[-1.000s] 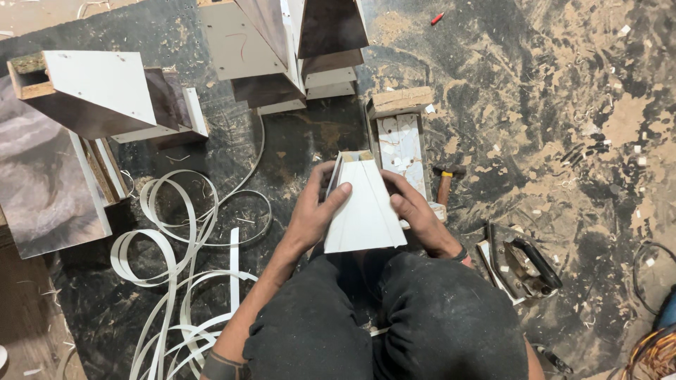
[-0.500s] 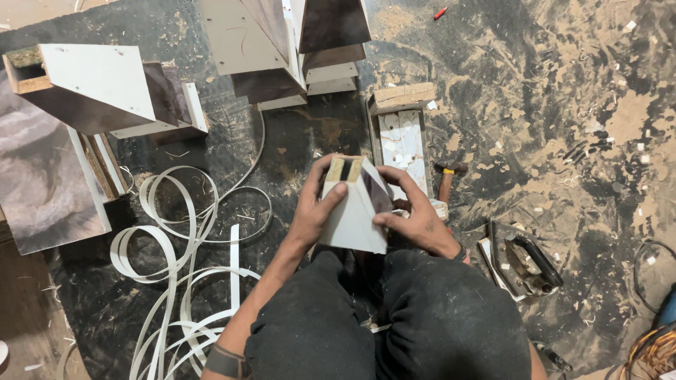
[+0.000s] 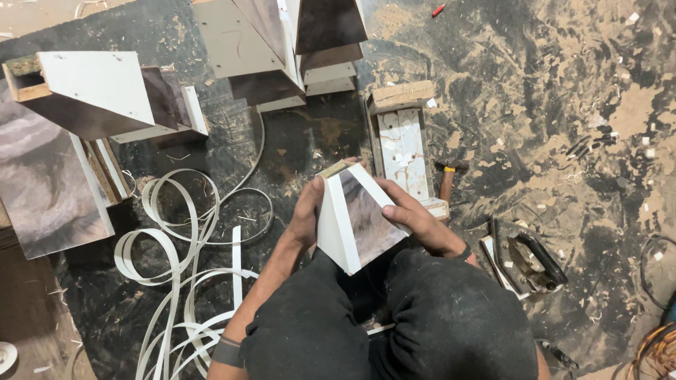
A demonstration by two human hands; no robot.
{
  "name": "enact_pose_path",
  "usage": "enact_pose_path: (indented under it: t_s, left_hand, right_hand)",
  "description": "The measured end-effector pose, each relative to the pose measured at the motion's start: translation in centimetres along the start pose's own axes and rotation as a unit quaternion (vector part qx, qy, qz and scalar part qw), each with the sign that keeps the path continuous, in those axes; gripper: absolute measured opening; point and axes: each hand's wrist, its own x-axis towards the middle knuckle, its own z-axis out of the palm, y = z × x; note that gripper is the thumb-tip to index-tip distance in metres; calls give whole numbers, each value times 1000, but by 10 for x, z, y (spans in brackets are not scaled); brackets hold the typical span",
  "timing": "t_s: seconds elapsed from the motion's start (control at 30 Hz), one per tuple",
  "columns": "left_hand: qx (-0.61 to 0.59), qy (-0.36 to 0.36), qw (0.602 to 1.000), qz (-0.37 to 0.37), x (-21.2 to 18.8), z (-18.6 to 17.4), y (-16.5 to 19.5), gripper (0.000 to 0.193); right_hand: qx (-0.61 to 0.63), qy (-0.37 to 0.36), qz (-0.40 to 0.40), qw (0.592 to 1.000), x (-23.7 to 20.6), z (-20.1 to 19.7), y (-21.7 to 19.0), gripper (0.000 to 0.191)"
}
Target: The person sits on the workshop floor applying white edge banding tape to small angled wooden panels. They align the tape along a panel edge, press it with a hand-held iron, trim excess tape by hand, and set finished panels aside while picking up the next one.
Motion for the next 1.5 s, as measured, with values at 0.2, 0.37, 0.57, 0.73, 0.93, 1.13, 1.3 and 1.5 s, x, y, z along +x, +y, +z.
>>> enact_pose_path:
  t_s: [0.2,0.37,0.57,0.73,0.93,1.13,1.3,1.5]
  left_hand:
    - [119,33,992,38,6,-9,-7,74]
    - [224,104,965,89,5,-18,-18,63]
    - [214,88,969,84,0,-16,-21,68]
    - [207,87,969,105,0,-9,-14,69]
    - [217,118,963,108,-2,-8,-10,65]
    - [195,166,961,102,-1,-17,-14,56]
    - [177,173,964,98,-1,-21,-18,53]
    - [191,167,962,96,-1,-19,-17,54]
  right_hand:
    - [-48,43,-92,994,-3,4,-5,76]
    - [-139,132,-141,971,-4,4,-6,68]
    - [-176,183,-134,958,-6,8,-9,73]
    - [-161,141,-125,969,-7,8,-13,73]
    - [-114,95,-112,983,-2,5,-2,77]
    - [-88,74,-120,986,1,-3,9,70]
    - [-85,83,-94,988,-1,-2,13,66]
    - [-110,79,-66,989,2,-2,15,79]
